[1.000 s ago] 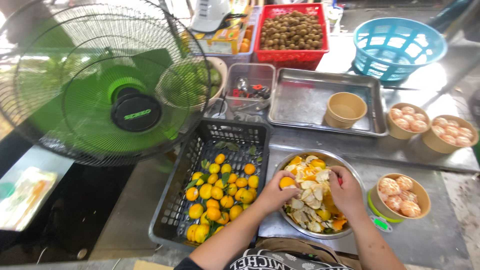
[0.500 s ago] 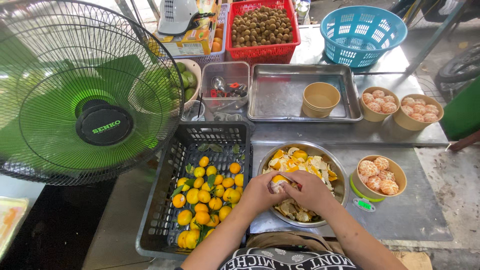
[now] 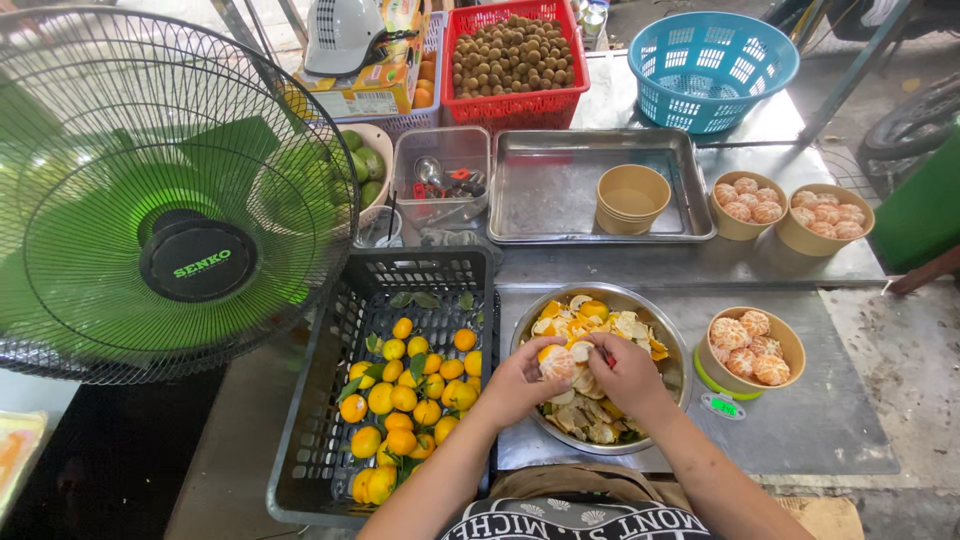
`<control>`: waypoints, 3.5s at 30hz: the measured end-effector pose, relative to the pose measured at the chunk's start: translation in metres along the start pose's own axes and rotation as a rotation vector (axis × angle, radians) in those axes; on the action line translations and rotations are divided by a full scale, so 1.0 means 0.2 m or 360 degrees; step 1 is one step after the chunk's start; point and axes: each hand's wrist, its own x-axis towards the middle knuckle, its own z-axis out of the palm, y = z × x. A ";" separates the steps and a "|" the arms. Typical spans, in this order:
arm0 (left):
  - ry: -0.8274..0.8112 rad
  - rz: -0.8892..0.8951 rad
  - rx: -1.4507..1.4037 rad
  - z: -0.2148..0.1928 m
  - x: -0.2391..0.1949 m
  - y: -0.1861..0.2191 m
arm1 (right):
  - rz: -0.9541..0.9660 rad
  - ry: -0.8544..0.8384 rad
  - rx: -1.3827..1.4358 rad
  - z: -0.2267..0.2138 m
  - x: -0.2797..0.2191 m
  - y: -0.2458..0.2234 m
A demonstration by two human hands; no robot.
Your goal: The person peels kumquats by hand and places the peeled fruit into paper cups, while placing the peels into a metal bowl.
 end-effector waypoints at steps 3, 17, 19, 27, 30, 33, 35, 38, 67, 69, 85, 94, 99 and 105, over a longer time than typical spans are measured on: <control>0.0155 -0.0271 -0.0590 -0.05 0.00 -0.03 | 0.0339 0.0022 0.0238 -0.02 0.00 -0.01; 0.0335 0.0149 0.1489 0.15 -0.07 0.20 | -0.0163 -0.0375 -0.0087 -0.08 0.01 -0.14; 0.0357 0.0107 0.1490 0.16 -0.06 0.24 | -0.0180 -0.0392 -0.0046 -0.07 0.02 -0.11; 0.0339 -0.0088 0.1169 0.12 -0.06 0.16 | -0.0269 -0.0230 -0.0033 -0.03 -0.04 -0.08; 0.0206 -0.0016 0.0670 0.06 -0.03 0.05 | -0.0230 -0.0055 -0.0011 -0.01 -0.07 -0.09; 0.0219 -0.0109 -0.0059 -0.02 0.00 -0.02 | 0.0000 0.0087 0.0277 0.00 -0.06 -0.11; 0.0198 -0.0164 -0.0438 -0.06 0.00 -0.04 | 0.0230 0.0122 0.0486 0.00 -0.06 -0.15; 0.0150 -0.0235 -0.0702 -0.10 0.03 -0.07 | 0.0198 0.0013 0.0453 -0.03 -0.05 -0.19; 0.0327 -0.0333 -0.1028 -0.03 0.01 -0.04 | 0.0027 -0.0712 -0.0540 -0.10 0.01 -0.36; 0.0375 -0.0338 -0.0976 -0.04 0.02 -0.06 | -0.0013 -0.0715 -0.0530 -0.10 0.02 -0.34; 0.0348 -0.0294 -0.1010 -0.04 0.02 -0.05 | -0.0248 -0.0112 -0.0105 0.19 -0.04 -0.02; 0.0248 -0.0272 -0.0953 -0.06 0.02 -0.04 | 0.0204 -0.0397 -0.0050 0.03 0.03 -0.02; 0.0248 -0.0005 -0.0941 -0.04 0.00 -0.05 | 0.0317 -0.0400 -0.0127 0.01 -0.08 -0.17; 0.0297 0.0243 -0.1172 -0.03 0.00 -0.06 | 0.0554 -0.0470 0.0901 0.10 -0.10 -0.14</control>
